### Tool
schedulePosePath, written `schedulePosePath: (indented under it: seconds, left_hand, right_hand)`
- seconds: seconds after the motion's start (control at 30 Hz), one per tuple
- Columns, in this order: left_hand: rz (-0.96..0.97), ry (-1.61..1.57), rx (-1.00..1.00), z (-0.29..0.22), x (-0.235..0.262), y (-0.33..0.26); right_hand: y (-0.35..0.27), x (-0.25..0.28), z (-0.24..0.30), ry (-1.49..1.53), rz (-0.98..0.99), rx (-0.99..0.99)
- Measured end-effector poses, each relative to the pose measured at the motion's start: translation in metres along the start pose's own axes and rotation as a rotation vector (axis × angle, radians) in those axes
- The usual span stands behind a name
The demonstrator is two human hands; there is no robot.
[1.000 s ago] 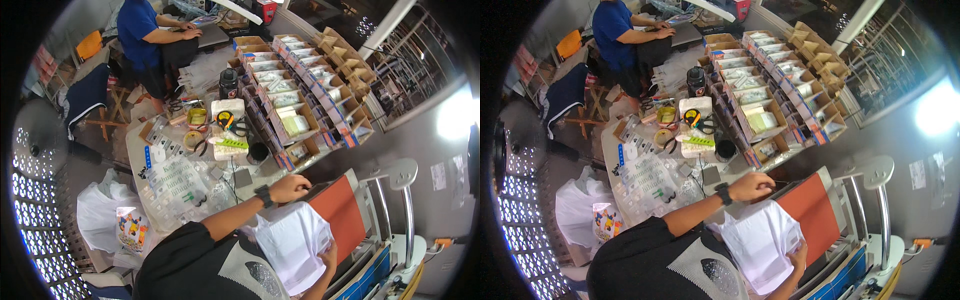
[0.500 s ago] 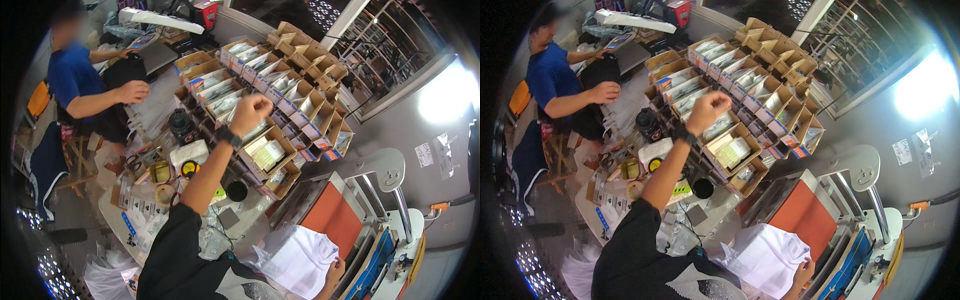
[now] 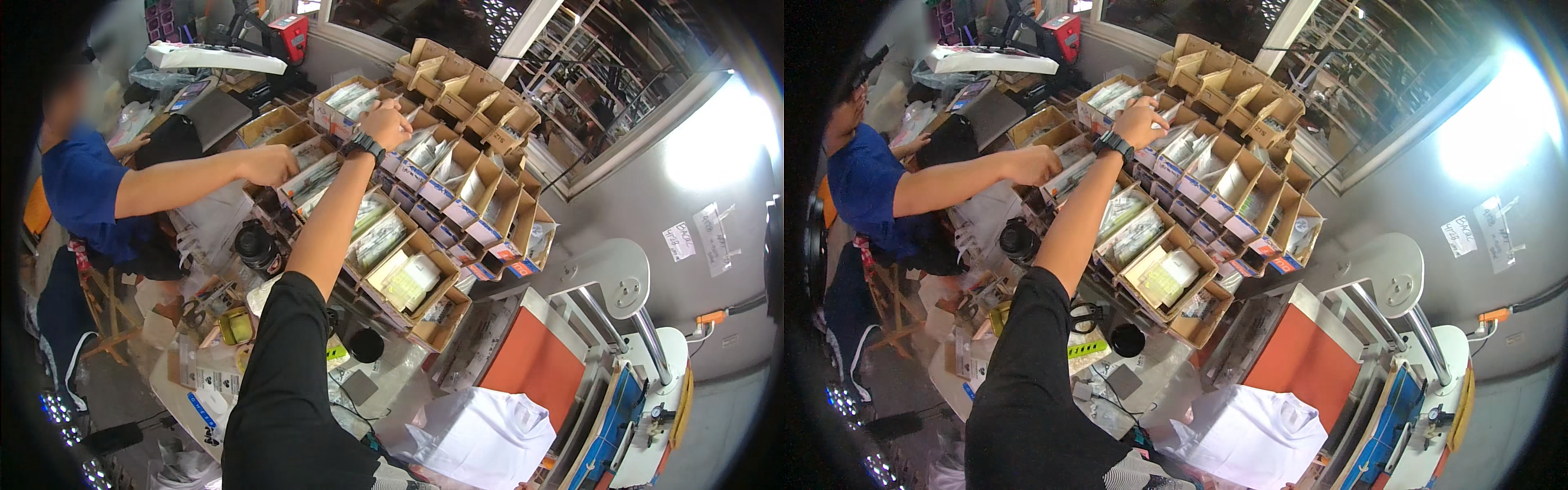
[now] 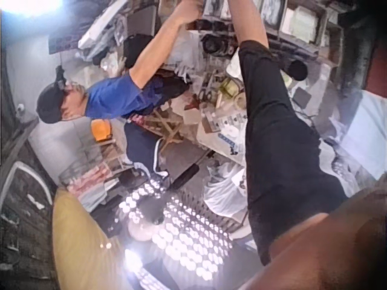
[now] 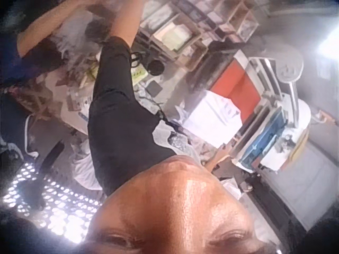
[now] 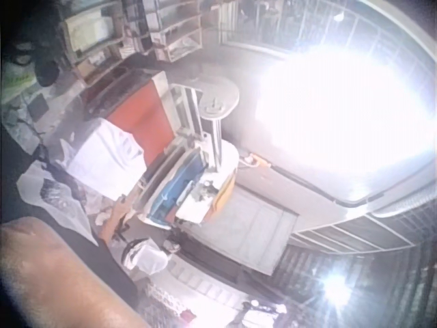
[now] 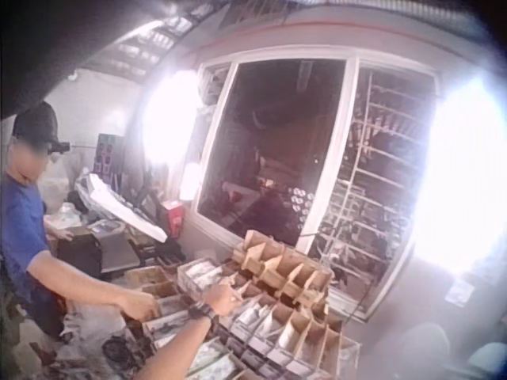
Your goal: The person trims a printed design with scissors, aligns it onto a shirt on a heat press, and then prepares a second white shirt by aligning it on the press and positioning a small tag.
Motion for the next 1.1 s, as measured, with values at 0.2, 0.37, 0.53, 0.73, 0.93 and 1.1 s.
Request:
schedulePosePath:
  seconds: [0.2, 0.37, 0.53, 0.73, 0.93, 1.1]
  left_hand:
    - [-0.041, -0.153, -0.254, -0.046, -0.013, 0.018]
    - [0.225, -0.057, -0.466, -0.034, -0.009, 0.029]
    - [0.069, -0.034, -0.395, -0.001, 0.018, 0.042]
    - [0.109, 0.012, -0.222, 0.024, 0.023, 0.044]
    - [0.082, 0.365, -0.075, 0.021, 0.007, 0.037]
    - [-0.017, 0.469, 0.022, 0.024, 0.01, 0.047]
  right_hand:
    - [-0.016, -0.012, -0.026, -0.062, 0.155, -0.145]
    - [-0.036, -0.017, -0.045, -0.107, 0.055, -0.099]
    - [-0.054, -0.031, -0.055, -0.033, 0.102, -0.089]
    - [-0.056, -0.038, -0.057, 0.014, 0.168, -0.106]
    - [-0.062, -0.044, -0.059, 0.038, 0.195, -0.129]
    - [-0.07, -0.046, -0.062, 0.051, 0.211, -0.157]
Point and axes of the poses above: each hand's wrist, its own y-axis towards the middle knuckle, its own x-axis out of the back of the hand, z = x × y, the point moved 9 cm from there along y, towards the middle knuckle, and after that the axes turned 14 degrees about x, right-handed, at the moved point
